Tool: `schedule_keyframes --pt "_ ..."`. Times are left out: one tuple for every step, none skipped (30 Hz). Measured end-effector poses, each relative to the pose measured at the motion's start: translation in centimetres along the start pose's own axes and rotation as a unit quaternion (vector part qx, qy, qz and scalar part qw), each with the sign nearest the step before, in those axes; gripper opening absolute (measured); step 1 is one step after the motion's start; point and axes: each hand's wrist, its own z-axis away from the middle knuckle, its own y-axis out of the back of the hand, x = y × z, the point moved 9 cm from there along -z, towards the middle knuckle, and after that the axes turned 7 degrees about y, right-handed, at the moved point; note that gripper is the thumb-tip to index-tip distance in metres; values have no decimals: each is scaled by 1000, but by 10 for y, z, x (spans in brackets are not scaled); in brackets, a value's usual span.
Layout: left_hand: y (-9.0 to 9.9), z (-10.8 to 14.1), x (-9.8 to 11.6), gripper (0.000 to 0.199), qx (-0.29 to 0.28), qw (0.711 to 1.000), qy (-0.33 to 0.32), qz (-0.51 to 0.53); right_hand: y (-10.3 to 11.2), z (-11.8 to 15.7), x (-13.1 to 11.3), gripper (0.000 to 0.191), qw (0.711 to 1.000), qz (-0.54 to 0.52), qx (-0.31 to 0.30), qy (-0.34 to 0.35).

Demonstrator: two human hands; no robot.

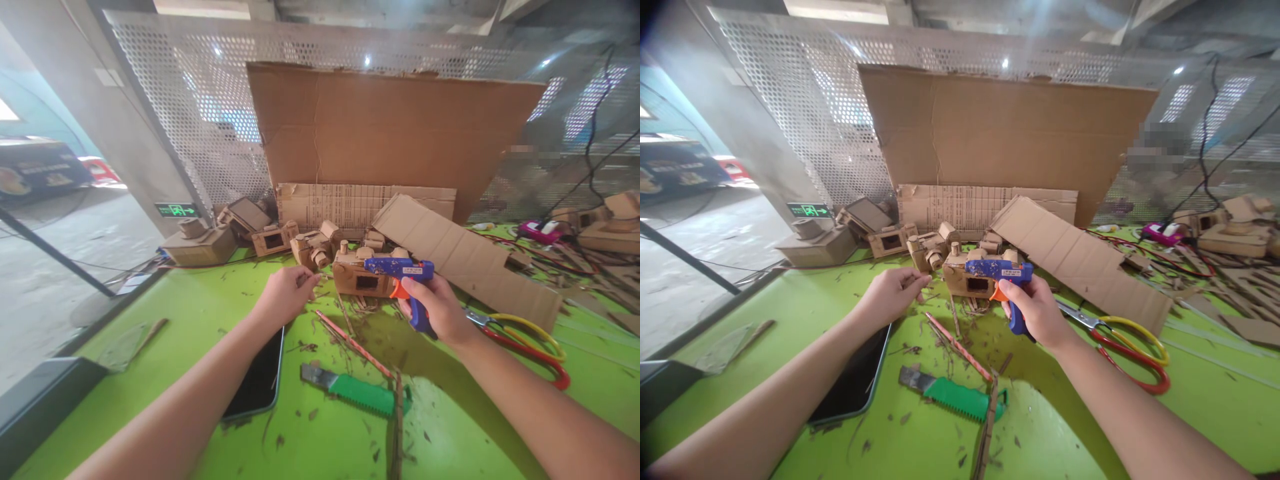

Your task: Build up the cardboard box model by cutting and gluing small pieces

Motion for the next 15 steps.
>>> schedule_keyframes --pt "1 0 -1 30 0 1000 5 4 0 0 0 38 1000 -1 1 -1" --pt "2 0 -1 30 -2 1000 9 8 0 0 0 38 1000 -1 1 -1" --pt "2 0 -2 29 -6 1000 12 11 0 0 0 38 1000 -1 2 -2" --pt "2 -1 -2 30 -9 1000 15 13 0 0 1 38 1000 -1 2 -2" --pt "2 -1 -3 31 -11 1000 18 15 0 0 1 38 1000 0 0 -2" --pt "2 -1 -4 31 -12 1000 21 15 0 0 1 38 1000 1 -2 -2" --pt "2 -1 -4 31 -10 1000 21 15 0 0 1 38 1000 1 -3 -1" --pt "2 -1 -4 31 -7 1000 20 14 0 0 1 38 1000 1 -3 -1" --pt "2 -2 -4 31 -3 1000 17 12 0 0 1 38 1000 1 -3 -1" --pt "3 -2 -3 31 2 1000 11 9 0 0 1 38 1000 1 -2 -2" --pt "3 -2 -2 30 8 1000 5 6 0 0 1 38 1000 1 -1 -1" --pt "4 -3 -2 29 13 1000 -1 2 0 0 1 38 1000 1 0 -1" --pt "4 -3 -2 27 17 1000 -5 -3 0 0 1 38 1000 2 -1 -1" --pt "4 -4 -3 25 19 1000 -7 -7 0 0 1 38 1000 2 -2 -1" --pt "3 -4 -4 23 20 1000 -7 -11 0 0 1 38 1000 1 -4 0"
